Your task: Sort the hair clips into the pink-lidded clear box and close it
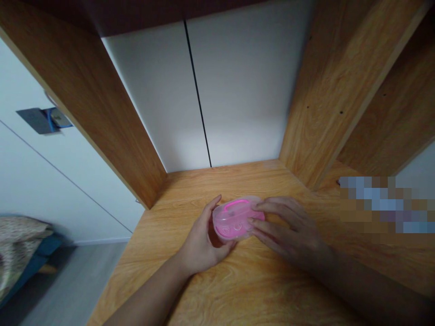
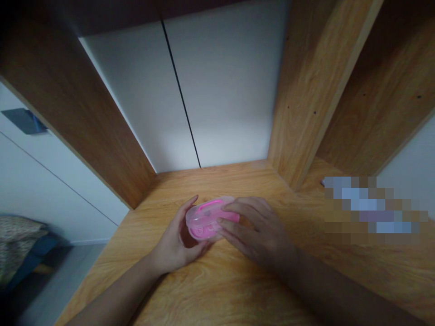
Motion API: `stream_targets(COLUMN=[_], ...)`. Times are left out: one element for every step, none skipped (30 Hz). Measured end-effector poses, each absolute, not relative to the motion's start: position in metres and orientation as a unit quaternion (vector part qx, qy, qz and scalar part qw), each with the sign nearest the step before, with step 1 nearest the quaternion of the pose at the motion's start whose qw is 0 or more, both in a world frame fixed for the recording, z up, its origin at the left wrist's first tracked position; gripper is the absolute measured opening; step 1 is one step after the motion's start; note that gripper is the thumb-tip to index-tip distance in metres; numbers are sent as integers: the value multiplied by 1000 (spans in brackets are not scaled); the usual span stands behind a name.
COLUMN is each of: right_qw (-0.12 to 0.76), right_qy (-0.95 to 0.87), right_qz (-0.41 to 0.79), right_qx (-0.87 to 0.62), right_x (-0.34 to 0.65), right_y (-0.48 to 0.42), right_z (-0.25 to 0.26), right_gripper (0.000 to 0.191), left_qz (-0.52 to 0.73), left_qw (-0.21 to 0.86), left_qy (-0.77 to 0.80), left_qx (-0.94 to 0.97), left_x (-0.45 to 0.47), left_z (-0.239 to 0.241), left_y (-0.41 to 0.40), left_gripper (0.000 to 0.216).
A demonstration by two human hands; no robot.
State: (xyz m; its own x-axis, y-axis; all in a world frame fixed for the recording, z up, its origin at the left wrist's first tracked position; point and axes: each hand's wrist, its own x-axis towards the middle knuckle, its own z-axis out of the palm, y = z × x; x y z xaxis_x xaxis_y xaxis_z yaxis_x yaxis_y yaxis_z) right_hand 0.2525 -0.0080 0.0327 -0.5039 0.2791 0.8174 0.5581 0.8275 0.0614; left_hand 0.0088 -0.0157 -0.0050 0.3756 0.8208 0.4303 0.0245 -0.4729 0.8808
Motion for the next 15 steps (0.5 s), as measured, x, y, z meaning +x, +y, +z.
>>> stream_targets(right_qw=[448,456,459,457,455,454,453,450,440,426,410,392,376,362,352], right_qy=[-841,-835,-834,-837,-841,-843,-842,-840,-840,-841,-844,-848,-852,-856,-858], right_qz=[-159,-150,-137,-121,-105,-92,-80,-67,-47,-23,6,38,68,95,116], right_qx=[-259,-271,-276,-276,-274,-274,-282,-296,-314,-331,-345,-354,-358,-358,-355], right_x=[253,253,253,253,253,253,253,253,254,254,255,256,256,256,257], right_y=[-8,-9,-8,-7,-6,-5,-3,-1,0,2,4,5,7,9,10], right_z=[33,33,32,32,31,31,29,28,27,24,22,20,17,14,12], right_gripper=[18,16,15,17,20,23,27,32,38,45,53,61,67,70,71], left_qz=[476,476,476,474,472,470,469,466,463,460,457,454,452,450,449], left_qw=[427,431,434,435,435,434,433,430,427,422,416,408,400,392,384], left_qy=[292,293,297,305,315,325,335,344,350,355,357,359,360,361,362], left_qx=[712,708,705,702,699,696,693,692,693,696,700,706,711,717,721], left_x=[9,9,8,8,7,6,5,4,4,3,2,2,2,1,1], left_z=[-5,-4,-4,-4,-4,-4,-3,-3,-2,-1,-1,0,0,0,0], left_y=[-16,-16,-16,-16,-15,-15,-14,-14,-14,-13,-13,-13,-12,-12,-11], left_gripper=[98,99,101,105,109,113,117,120,122,123,123,123,122,120,118])
